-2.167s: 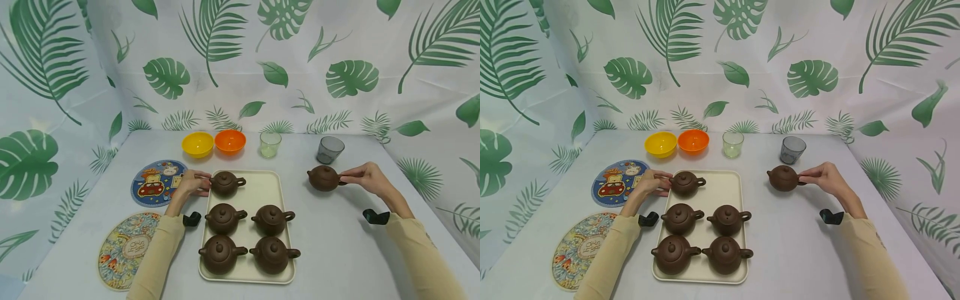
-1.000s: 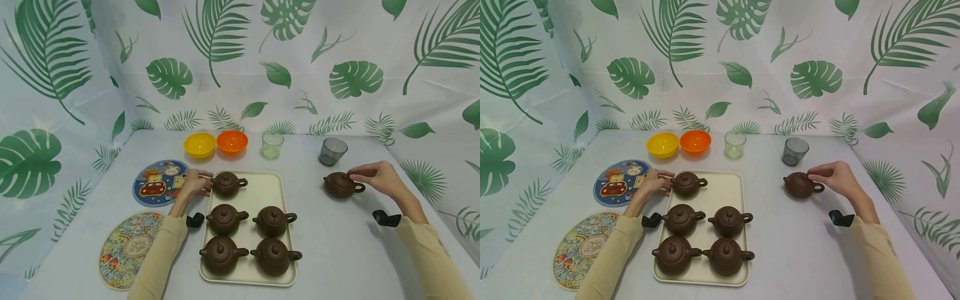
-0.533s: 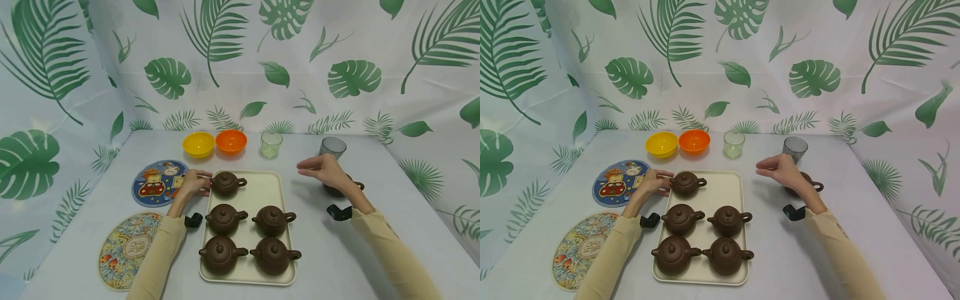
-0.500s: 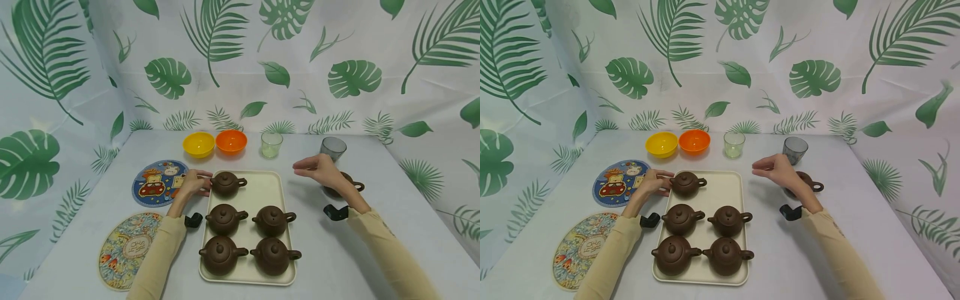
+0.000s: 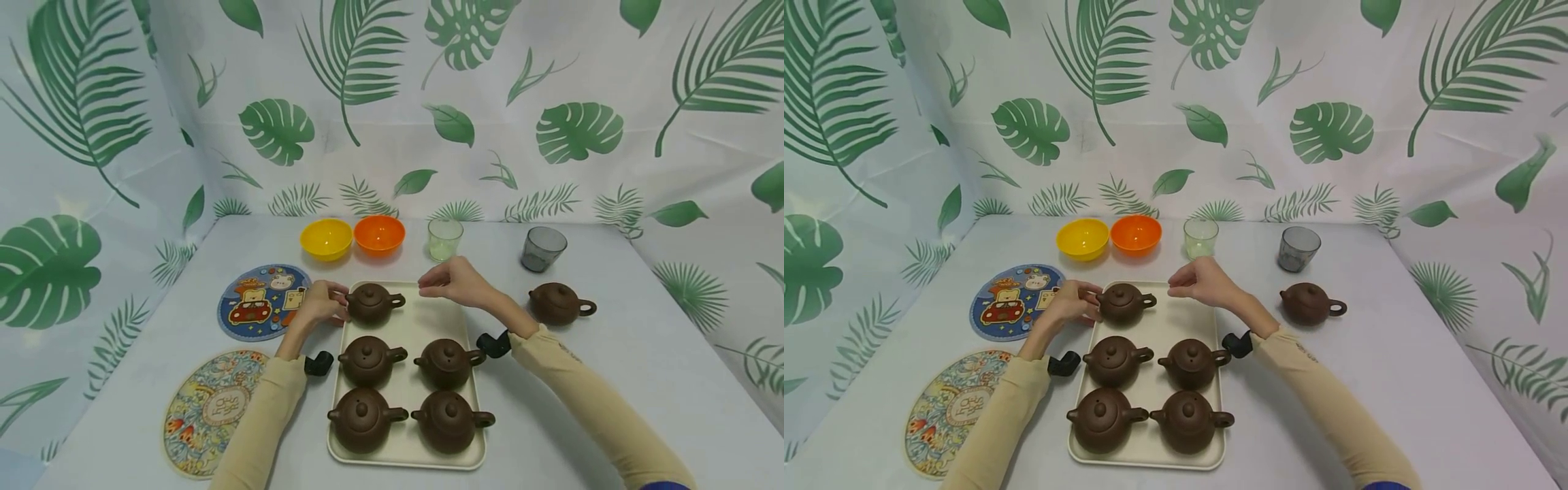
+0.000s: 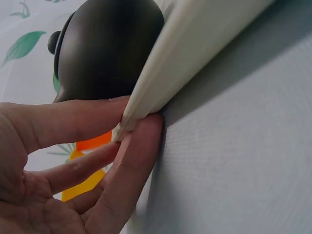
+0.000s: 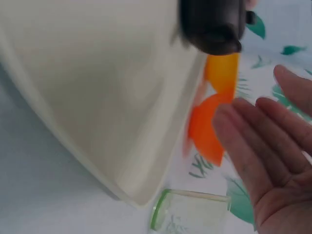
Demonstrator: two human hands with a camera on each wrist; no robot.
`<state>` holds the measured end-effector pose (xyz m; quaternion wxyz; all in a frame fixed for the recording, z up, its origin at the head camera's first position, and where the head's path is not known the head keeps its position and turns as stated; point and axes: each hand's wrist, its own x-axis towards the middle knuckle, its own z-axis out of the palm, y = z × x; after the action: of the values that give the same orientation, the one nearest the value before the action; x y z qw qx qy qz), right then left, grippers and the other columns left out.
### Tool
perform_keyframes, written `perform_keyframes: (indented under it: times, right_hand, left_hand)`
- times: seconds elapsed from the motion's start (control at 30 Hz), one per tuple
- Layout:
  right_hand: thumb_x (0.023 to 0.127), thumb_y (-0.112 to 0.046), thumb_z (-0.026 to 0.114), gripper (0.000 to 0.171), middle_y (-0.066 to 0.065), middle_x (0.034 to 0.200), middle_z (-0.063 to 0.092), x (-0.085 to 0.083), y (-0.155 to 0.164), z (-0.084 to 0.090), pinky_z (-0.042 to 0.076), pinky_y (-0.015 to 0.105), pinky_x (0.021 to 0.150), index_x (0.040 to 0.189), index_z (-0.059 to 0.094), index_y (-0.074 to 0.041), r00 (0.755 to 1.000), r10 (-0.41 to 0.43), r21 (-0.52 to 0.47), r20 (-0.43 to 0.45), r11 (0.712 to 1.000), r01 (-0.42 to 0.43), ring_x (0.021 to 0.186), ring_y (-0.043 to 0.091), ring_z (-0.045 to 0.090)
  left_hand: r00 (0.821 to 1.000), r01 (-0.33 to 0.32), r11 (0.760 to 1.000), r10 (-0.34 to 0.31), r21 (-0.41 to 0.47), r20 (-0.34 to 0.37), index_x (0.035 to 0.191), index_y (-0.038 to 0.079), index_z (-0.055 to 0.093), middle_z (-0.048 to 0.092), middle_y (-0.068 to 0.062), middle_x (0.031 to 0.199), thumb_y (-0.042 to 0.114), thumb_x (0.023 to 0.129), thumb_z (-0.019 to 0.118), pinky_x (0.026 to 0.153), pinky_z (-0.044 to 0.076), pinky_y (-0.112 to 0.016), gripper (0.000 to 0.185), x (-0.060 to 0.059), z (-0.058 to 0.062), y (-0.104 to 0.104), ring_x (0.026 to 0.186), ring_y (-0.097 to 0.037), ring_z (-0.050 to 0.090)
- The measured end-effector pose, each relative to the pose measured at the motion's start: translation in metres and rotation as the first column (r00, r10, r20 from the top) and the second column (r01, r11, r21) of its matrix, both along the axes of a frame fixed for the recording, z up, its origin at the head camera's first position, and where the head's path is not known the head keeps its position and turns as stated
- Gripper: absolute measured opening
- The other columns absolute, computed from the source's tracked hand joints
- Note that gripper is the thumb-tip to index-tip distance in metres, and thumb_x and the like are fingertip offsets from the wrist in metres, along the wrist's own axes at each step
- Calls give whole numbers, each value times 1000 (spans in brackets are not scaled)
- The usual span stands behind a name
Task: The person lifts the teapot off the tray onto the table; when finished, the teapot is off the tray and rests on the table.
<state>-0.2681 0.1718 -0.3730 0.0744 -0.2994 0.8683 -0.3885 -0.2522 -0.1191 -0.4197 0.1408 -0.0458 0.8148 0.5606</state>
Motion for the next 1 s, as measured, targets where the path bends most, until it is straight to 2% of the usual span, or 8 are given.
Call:
perform_keyframes:
  times: [0.33, 0.47, 0.73, 0.9, 1.0]
  right_hand:
    - [82, -10, 75, 27, 16, 93, 73, -10, -17, -9, 60, 32, 76, 101, 71, 9, 996, 72, 44, 42, 996, -74, 86, 23, 71]
    - [82, -8, 75, 26, 15, 91, 73, -15, -24, -10, 60, 31, 76, 101, 71, 9, 992, 122, 77, 23, 989, -124, 85, 22, 71]
    - [81, -6, 75, 17, 11, 84, 74, -20, -37, -15, 60, 26, 70, 94, 74, 4, 982, 186, 90, 32, 978, -189, 78, 18, 71]
    - [81, -6, 74, 14, 11, 82, 74, -18, -44, -16, 59, 23, 64, 92, 75, 4, 976, 205, 61, 70, 976, -209, 73, 19, 71]
    - [82, -5, 73, 14, 11, 81, 73, -18, -47, -14, 59, 22, 62, 92, 74, 4, 977, 205, 73, 63, 975, -209, 70, 16, 70]
  left_hand:
    - [999, -36, 999, 37, 11, -29, 115, -7, 63, 62, -13, 82, -18, 70, 65, 51, 59, -30, 46, 1, -1, 1, 58, -16, 60]
    - [999, -44, 998, 45, 38, -8, 116, -7, 63, 62, -14, 84, -19, 71, 62, 51, 59, -30, 47, 1, -1, -2, 57, -16, 61]
    - [999, -23, 998, 21, 64, 33, 121, -7, 60, 61, -13, 89, -17, 74, 65, 57, 61, -30, 47, 1, -5, -5, 69, -17, 61]
    - [999, -14, 995, 10, 95, 37, 121, -9, 60, 62, -14, 88, -17, 75, 64, 57, 61, -31, 47, 0, -4, -6, 67, -16, 61]
    - [999, -12, 994, 9, 106, 33, 121, -9, 59, 61, -13, 86, -18, 75, 64, 57, 61, -31, 47, -1, -4, -6, 66, -15, 61]
